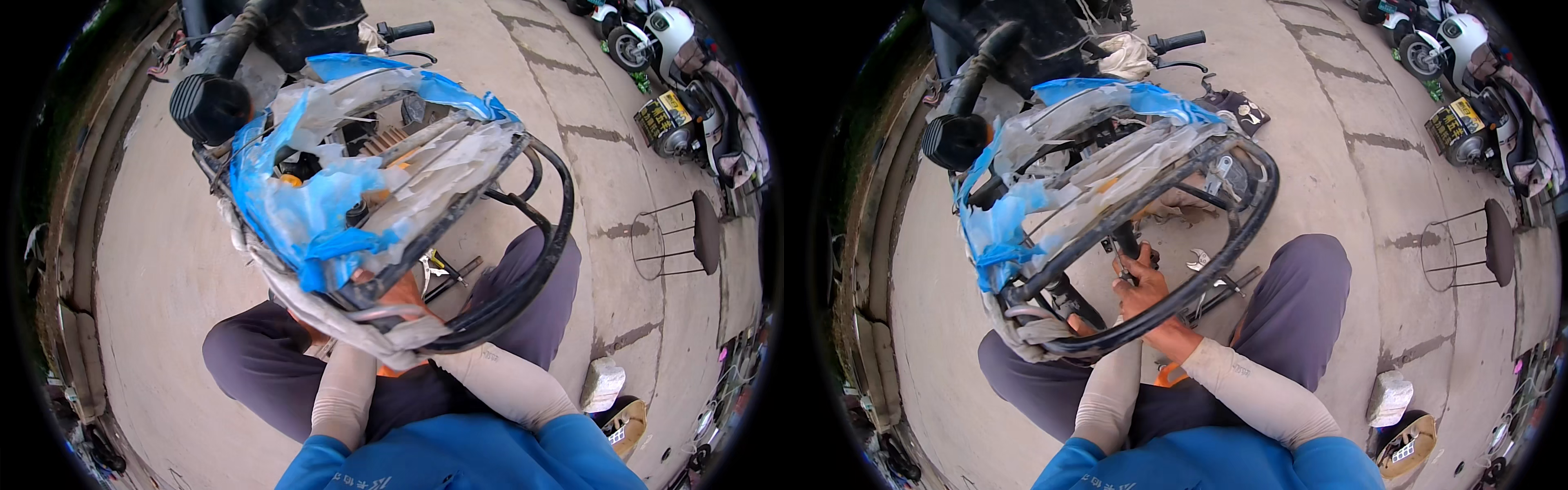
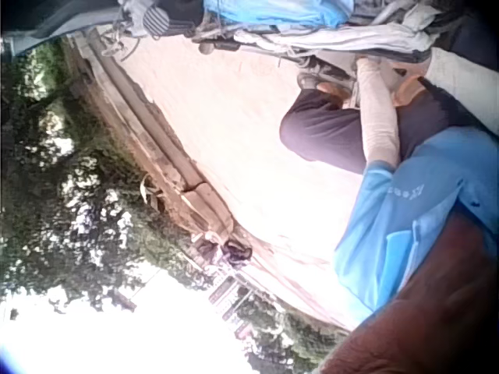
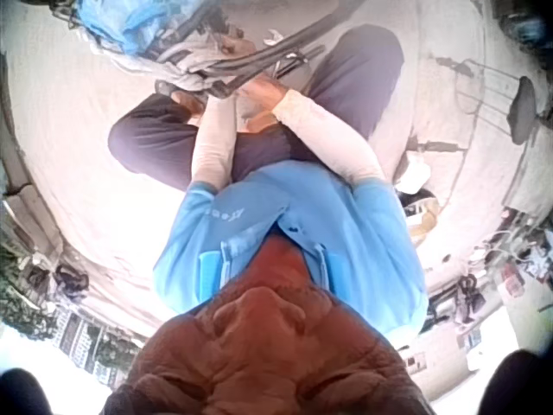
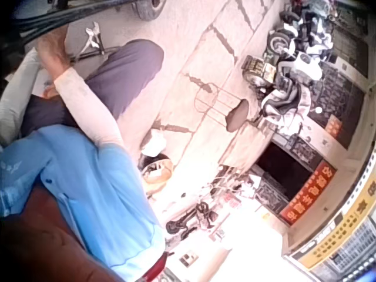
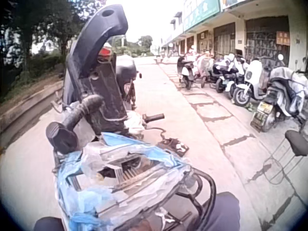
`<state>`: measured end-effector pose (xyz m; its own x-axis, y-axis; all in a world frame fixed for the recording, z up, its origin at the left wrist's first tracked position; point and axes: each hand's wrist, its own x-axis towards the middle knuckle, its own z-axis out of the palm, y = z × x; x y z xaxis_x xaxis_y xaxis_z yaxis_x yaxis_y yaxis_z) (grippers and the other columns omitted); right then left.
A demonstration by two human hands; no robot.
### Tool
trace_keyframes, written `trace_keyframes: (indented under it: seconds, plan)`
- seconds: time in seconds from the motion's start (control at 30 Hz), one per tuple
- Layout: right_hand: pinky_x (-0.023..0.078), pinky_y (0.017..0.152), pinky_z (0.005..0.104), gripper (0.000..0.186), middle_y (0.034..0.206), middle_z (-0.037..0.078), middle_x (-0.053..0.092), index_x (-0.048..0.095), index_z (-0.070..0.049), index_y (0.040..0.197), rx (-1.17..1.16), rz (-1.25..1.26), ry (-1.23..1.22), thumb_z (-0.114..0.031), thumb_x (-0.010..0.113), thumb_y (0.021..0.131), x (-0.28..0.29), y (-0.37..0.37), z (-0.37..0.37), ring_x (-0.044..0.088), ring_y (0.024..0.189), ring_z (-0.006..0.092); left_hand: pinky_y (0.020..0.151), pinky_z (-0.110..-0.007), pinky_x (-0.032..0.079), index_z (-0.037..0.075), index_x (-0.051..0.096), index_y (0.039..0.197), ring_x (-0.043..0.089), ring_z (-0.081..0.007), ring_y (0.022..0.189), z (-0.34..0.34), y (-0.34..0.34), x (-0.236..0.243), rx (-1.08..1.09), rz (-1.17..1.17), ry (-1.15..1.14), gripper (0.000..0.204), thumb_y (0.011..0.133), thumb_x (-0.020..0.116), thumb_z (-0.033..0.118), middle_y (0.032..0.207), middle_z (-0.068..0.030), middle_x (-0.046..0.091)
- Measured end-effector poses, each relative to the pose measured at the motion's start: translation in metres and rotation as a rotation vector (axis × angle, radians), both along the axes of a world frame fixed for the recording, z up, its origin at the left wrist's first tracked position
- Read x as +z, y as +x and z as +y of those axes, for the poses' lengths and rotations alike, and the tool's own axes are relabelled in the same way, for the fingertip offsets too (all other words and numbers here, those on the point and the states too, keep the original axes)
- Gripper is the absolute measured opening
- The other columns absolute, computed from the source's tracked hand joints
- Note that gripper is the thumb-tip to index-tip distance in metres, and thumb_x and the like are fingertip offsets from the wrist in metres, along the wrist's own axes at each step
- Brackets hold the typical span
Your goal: The person works on a motorcycle fork by using locking pliers to grip and turn a component, then picks up and shows a steering stem assembly.
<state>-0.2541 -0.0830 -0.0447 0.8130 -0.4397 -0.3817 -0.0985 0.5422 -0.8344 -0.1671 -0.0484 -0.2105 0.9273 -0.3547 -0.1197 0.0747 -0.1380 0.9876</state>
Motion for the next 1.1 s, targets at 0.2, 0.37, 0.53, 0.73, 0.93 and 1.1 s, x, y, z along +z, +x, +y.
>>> trace_keyframes:
  seconds: [0.2, 0.37, 0.53, 0.73, 0.93, 1.1]
  plan:
    - [0.035, 0.108, 0.0342, 0.037, 0.146, 0.019, 0.042, 0.063, 0.000, 0.120, -0.083, -0.031, -0.423, 0.004, 0.056, 0.084, 0.007, 0.011, 0.009, 0.039, 0.136, 0.0308, 0.083, -0.035, 0.051, 0.006, 0.051, 0.127, 0.064, -0.0236, 0.095, -0.001, 0.002, 0.021, 0.008, -0.004, 0.063, 0.050, 0.080, 0.066, 0.008, 0.114, -0.0133, 0.061]
    - [0.032, 0.111, 0.0370, 0.043, 0.148, 0.019, 0.037, 0.056, 0.007, 0.125, -0.170, -0.010, -0.602, 0.008, 0.057, 0.081, 0.005, 0.013, 0.019, 0.040, 0.133, 0.0343, 0.083, -0.035, 0.051, 0.008, 0.051, 0.128, 0.065, -0.0244, 0.095, -0.003, 0.003, 0.027, 0.003, -0.009, 0.086, 0.049, 0.082, 0.065, 0.011, 0.116, -0.0139, 0.061]
    - [0.032, 0.110, 0.0387, 0.050, 0.142, 0.023, 0.041, 0.053, 0.010, 0.127, -0.189, -0.034, -0.691, 0.008, 0.058, 0.077, 0.018, 0.019, 0.025, 0.043, 0.128, 0.0393, 0.082, -0.036, 0.052, 0.011, 0.050, 0.129, 0.066, -0.0252, 0.094, 0.002, 0.007, 0.030, 0.008, -0.019, 0.099, 0.047, 0.084, 0.063, 0.013, 0.118, -0.0145, 0.060]
    - [0.038, 0.103, 0.0383, 0.055, 0.120, 0.022, 0.056, 0.051, 0.008, 0.134, -0.191, 0.007, -0.468, 0.006, 0.060, 0.080, 0.017, 0.018, 0.028, 0.053, 0.114, 0.0346, 0.081, -0.036, 0.053, 0.014, 0.050, 0.130, 0.067, -0.0261, 0.093, -0.006, 0.003, 0.029, -0.015, -0.005, 0.085, 0.045, 0.086, 0.061, 0.016, 0.120, -0.0152, 0.060]
    - [0.045, 0.098, 0.0313, 0.052, 0.120, 0.022, 0.065, 0.049, 0.009, 0.138, 0.191, 0.076, -0.193, -0.006, 0.061, 0.089, 0.012, -0.012, -0.021, 0.062, 0.111, 0.0254, 0.081, -0.036, 0.053, 0.016, 0.049, 0.131, 0.067, -0.0271, 0.093, 0.007, 0.000, 0.010, 0.007, 0.005, 0.057, 0.043, 0.089, 0.059, 0.018, 0.122, -0.0159, 0.059]
    - [0.044, 0.100, 0.0304, 0.051, 0.129, 0.027, 0.060, 0.050, 0.010, 0.136, 0.148, 0.074, -0.387, -0.008, 0.060, 0.090, 0.004, -0.006, -0.026, 0.060, 0.118, 0.0249, 0.080, -0.037, 0.054, 0.019, 0.049, 0.132, 0.068, -0.0279, 0.092, -0.005, 0.004, 0.030, -0.033, 0.006, 0.109, 0.042, 0.091, 0.057, 0.021, 0.123, -0.0166, 0.059]
